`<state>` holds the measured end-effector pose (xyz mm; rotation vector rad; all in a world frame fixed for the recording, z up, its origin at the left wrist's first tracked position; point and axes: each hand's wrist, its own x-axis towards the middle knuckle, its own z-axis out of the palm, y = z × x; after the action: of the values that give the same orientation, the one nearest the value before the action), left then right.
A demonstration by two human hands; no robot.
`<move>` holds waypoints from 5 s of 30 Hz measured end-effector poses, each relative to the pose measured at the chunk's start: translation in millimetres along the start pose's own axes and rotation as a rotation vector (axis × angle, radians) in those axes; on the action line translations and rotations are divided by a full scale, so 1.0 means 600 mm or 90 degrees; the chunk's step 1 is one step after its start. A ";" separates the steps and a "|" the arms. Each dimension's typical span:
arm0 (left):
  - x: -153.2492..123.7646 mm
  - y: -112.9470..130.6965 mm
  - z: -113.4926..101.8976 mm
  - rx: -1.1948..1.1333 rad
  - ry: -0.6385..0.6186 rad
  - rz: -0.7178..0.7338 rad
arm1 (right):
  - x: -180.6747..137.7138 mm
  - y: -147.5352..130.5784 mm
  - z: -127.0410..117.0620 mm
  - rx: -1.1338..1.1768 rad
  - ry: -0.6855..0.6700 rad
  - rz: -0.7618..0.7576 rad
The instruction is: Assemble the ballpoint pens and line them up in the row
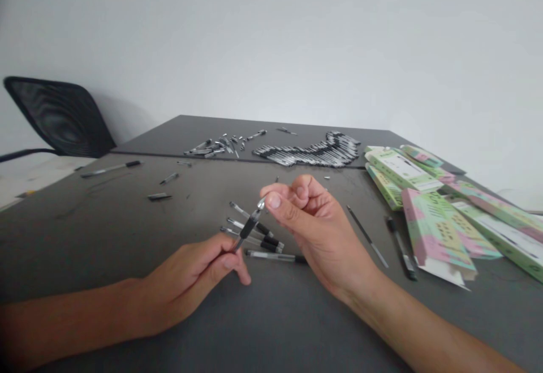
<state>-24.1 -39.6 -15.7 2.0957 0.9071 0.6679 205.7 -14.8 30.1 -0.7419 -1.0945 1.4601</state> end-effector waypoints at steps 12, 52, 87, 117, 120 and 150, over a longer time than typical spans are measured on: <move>0.000 -0.001 -0.002 -0.004 -0.008 0.007 | -0.005 0.005 0.003 -0.110 -0.011 -0.115; 0.005 -0.006 0.002 -0.042 -0.035 0.029 | -0.006 0.018 0.029 -0.083 -0.018 -0.152; 0.004 -0.008 0.006 -0.092 -0.043 0.047 | -0.009 0.016 0.028 -0.264 -0.053 -0.181; 0.002 -0.015 0.009 -0.078 -0.038 0.039 | -0.004 0.000 0.020 -0.322 -0.141 -0.167; 0.004 -0.010 0.005 -0.070 -0.036 0.034 | -0.004 -0.003 0.020 -0.325 -0.117 -0.161; 0.007 -0.013 0.004 -0.056 -0.009 0.016 | -0.006 -0.001 0.017 -0.256 -0.100 -0.120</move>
<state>-23.1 -33.9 -22.4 2.0335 0.8297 0.6921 197.5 -20.4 34.1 -0.7844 -1.5641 1.1654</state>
